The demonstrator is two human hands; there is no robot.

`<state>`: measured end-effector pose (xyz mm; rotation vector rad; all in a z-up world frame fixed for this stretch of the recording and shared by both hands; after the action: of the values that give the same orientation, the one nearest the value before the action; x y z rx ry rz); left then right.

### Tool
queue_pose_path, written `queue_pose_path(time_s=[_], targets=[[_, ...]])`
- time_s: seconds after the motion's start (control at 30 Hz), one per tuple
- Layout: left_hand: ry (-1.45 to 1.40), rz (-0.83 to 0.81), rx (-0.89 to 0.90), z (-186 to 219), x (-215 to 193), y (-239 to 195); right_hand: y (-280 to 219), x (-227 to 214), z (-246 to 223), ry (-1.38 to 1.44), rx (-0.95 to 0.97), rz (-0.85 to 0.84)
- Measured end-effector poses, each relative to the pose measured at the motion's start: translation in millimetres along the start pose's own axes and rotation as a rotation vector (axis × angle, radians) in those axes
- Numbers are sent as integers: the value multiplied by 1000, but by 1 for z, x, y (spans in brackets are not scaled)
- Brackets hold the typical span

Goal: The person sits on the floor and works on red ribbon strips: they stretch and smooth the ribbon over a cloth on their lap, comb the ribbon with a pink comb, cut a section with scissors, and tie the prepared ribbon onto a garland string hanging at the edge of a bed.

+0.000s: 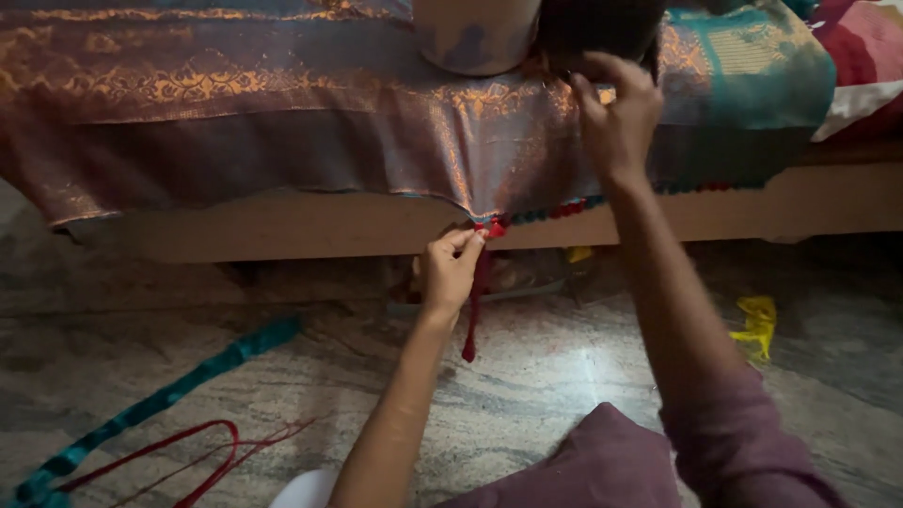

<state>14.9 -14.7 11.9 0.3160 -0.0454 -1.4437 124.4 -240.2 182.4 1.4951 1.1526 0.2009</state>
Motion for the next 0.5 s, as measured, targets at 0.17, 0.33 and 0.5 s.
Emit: queue_pose_path(time_s=[0.17, 0.33, 0.5], targets=[[-27, -6, 132, -6, -1, 4, 6, 8, 11, -321, 29, -7], [94, -11, 60, 7, -8, 0, -43, -22, -32, -141, 266, -47], [132, -17, 54, 15, -9, -2, -89, -84, -183, 461, 401, -161]])
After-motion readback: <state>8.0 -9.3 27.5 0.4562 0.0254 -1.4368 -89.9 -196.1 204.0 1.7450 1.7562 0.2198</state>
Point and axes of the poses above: each hand's wrist, its own y-axis towards the middle knuckle, its own x-axis out of the palm, z = x × y, the point moved 6 cm from there along y, towards the middle knuckle, and after that the axes turned 11 degrees about -z, right-handed, at the moved point
